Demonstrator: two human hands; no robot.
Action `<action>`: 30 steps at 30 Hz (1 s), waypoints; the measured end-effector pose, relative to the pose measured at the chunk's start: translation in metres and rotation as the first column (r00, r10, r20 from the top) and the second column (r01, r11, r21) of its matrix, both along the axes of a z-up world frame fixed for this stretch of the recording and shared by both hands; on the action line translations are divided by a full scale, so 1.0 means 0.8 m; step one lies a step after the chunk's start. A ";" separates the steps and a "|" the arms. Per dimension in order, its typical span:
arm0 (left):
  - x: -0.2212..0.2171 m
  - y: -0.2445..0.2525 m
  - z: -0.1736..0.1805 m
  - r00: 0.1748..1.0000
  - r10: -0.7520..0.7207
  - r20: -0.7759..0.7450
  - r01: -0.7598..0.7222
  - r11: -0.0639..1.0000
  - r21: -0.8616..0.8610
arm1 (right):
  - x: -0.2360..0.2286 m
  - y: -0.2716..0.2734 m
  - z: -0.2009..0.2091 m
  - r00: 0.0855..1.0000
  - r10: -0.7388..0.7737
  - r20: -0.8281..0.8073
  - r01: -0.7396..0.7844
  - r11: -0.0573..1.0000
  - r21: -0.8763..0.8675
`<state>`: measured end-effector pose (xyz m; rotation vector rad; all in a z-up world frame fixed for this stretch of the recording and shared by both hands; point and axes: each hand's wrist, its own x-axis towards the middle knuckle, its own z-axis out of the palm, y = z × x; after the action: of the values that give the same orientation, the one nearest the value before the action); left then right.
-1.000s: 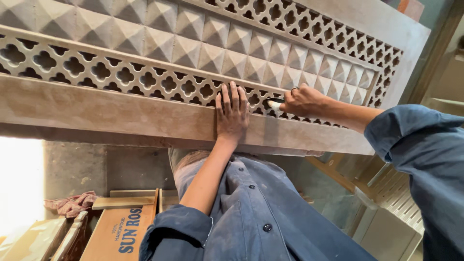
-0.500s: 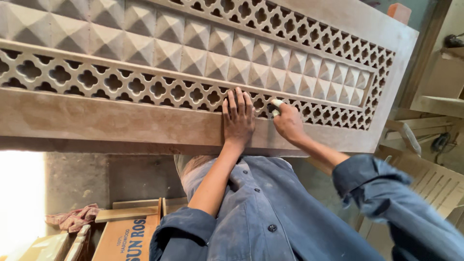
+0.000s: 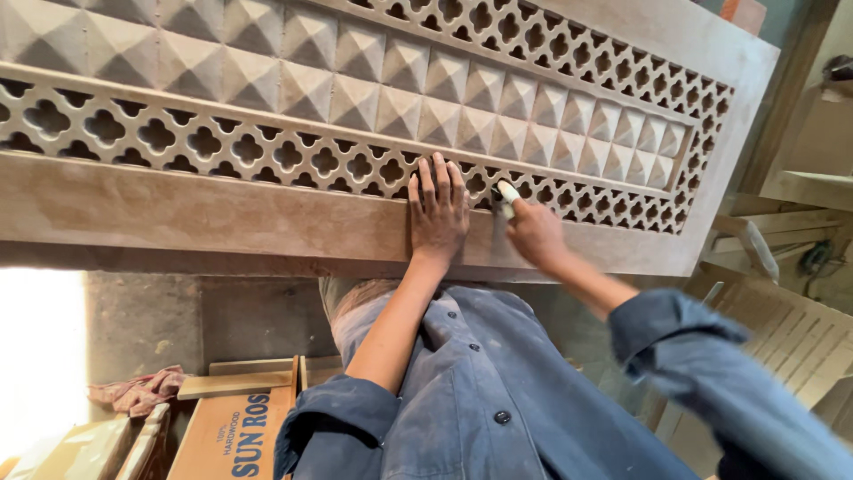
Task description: The person sands the surface of a large decorative wooden panel with a sanding block, moving methodically along the edges and patterned sections. The panel features geometric and lattice cutouts and rests on a workbench in a workshop.
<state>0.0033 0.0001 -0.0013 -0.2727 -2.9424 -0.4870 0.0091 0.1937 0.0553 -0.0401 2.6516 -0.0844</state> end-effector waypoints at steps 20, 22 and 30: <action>-0.007 0.001 0.001 0.998 -0.011 -0.065 0.009 0.999 -0.037 | -0.023 -0.013 0.010 0.989 -0.147 -0.028 0.145 0.987 -0.076; -0.005 -0.001 0.002 0.998 -0.013 -0.061 0.011 1.000 -0.026 | -0.044 -0.007 0.036 0.966 -0.150 0.210 0.188 0.967 -0.173; -0.003 -0.008 0.003 1.000 0.003 0.022 -0.005 0.996 0.086 | -0.047 -0.055 0.038 0.998 -0.061 0.033 0.067 0.975 -0.213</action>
<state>0.0007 -0.0061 0.0009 -0.2528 -2.9331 -0.6180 -0.0287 0.1496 0.0859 -0.0246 2.6067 -0.3896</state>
